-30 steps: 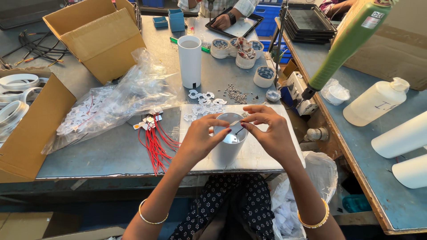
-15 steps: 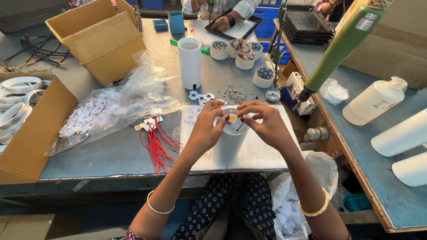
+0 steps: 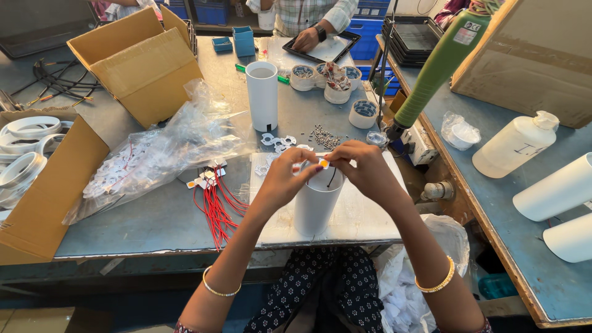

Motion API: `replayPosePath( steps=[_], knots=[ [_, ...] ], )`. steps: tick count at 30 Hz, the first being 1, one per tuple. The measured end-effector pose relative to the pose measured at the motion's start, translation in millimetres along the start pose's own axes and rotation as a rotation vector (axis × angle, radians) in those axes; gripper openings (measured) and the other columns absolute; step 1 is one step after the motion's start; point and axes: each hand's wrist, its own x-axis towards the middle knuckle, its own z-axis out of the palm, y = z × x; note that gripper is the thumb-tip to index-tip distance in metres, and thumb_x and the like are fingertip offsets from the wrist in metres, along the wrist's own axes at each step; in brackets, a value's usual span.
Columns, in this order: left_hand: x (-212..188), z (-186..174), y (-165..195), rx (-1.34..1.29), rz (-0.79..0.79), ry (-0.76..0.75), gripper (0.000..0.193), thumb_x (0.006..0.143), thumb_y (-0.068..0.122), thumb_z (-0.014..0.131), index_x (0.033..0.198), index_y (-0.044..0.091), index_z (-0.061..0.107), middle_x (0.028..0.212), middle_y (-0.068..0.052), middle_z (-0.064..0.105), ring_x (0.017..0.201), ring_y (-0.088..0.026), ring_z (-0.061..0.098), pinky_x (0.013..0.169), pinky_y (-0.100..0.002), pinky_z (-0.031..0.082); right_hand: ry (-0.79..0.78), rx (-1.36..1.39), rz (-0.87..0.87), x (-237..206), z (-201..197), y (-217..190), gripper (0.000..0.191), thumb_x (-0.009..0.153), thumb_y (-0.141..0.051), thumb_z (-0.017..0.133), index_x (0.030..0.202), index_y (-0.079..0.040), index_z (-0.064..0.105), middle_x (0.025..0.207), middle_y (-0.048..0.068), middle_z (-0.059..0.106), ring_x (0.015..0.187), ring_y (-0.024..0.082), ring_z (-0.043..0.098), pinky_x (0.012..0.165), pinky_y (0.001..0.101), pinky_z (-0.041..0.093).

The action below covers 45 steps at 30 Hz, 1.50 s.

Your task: The person assembles a cylindrical light fixture by inserting a metal reflector, threading LED wires through a hole, and securing the reflector with a screw using a power drill. The person repeats the process for a second unit, placing completed fixtures into a blue crate.

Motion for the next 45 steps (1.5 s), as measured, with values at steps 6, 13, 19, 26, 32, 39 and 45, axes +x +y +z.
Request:
replayPosePath(
  steps=[6, 13, 19, 26, 32, 39, 45],
  knots=[
    [-17, -6, 34, 0.218, 0.220, 0.138, 0.029, 0.082, 0.019, 0.078, 0.108, 0.007, 0.077, 0.118, -0.009, 0.073, 0.105, -0.027, 0.071, 0.090, -0.037, 0.055, -0.064, 0.060, 0.050, 7, -5, 2, 0.016, 0.087, -0.007, 0.075, 0.103, -0.006, 0.078, 0.091, 0.008, 0.077, 0.082, 0.018, 0.074, 0.077, 0.0324, 0.060],
    [-21, -2, 28, 0.241, 0.223, 0.183, 0.018, 0.091, 0.015, 0.073, 0.106, 0.008, 0.079, 0.121, -0.006, 0.074, 0.109, -0.026, 0.071, 0.094, -0.036, 0.055, -0.146, 0.113, 0.187, 8, -14, 0, 0.015, 0.087, -0.011, 0.075, 0.101, -0.005, 0.076, 0.093, 0.005, 0.078, 0.086, 0.014, 0.076, 0.081, 0.0294, 0.060],
    [-21, -2, 22, 0.151, 0.185, 0.157, 0.016, 0.089, 0.016, 0.074, 0.101, 0.009, 0.080, 0.126, -0.008, 0.072, 0.115, -0.026, 0.069, 0.098, -0.037, 0.052, -0.202, -0.073, 0.289, 10, -9, -2, 0.016, 0.082, -0.016, 0.081, 0.090, -0.003, 0.077, 0.099, 0.007, 0.066, 0.082, 0.018, 0.070, 0.073, 0.0334, 0.058],
    [-16, -1, 3, 0.076, 0.180, 0.134, 0.018, 0.087, 0.016, 0.076, 0.102, 0.008, 0.081, 0.127, -0.012, 0.071, 0.116, -0.026, 0.069, 0.099, -0.038, 0.054, -0.296, -0.066, 0.297, 12, -5, 8, 0.019, 0.082, -0.020, 0.080, 0.091, -0.003, 0.079, 0.097, 0.009, 0.067, 0.086, 0.021, 0.068, 0.077, 0.0359, 0.056],
    [-10, 5, -24, -0.268, 0.082, 0.123, 0.019, 0.091, 0.018, 0.075, 0.103, 0.005, 0.080, 0.124, -0.012, 0.071, 0.111, -0.022, 0.071, 0.097, -0.039, 0.060, -0.170, 0.387, 0.215, -27, -1, 27, 0.074, 0.083, -0.028, 0.082, 0.147, -0.013, 0.046, 0.129, 0.011, 0.061, 0.117, 0.022, 0.064, 0.100, 0.0396, 0.055],
    [-9, 10, -30, -0.278, 0.042, 0.131, 0.021, 0.090, 0.018, 0.074, 0.103, 0.002, 0.080, 0.126, -0.011, 0.069, 0.109, -0.018, 0.069, 0.093, -0.039, 0.060, -0.163, 0.493, 0.483, -63, 83, 33, 0.127, 0.062, -0.035, 0.093, 0.160, -0.009, 0.016, 0.150, 0.015, 0.050, 0.136, 0.028, 0.054, 0.114, 0.0440, 0.043],
    [-21, 10, -12, -0.259, 0.008, 0.072, 0.021, 0.090, 0.019, 0.073, 0.101, 0.003, 0.079, 0.126, -0.010, 0.070, 0.110, -0.018, 0.071, 0.096, -0.037, 0.059, -0.112, 0.406, 0.525, -78, 76, 32, 0.122, 0.060, -0.032, 0.093, 0.158, -0.008, 0.025, 0.143, 0.016, 0.060, 0.135, 0.030, 0.058, 0.116, 0.0432, 0.042]
  ],
)
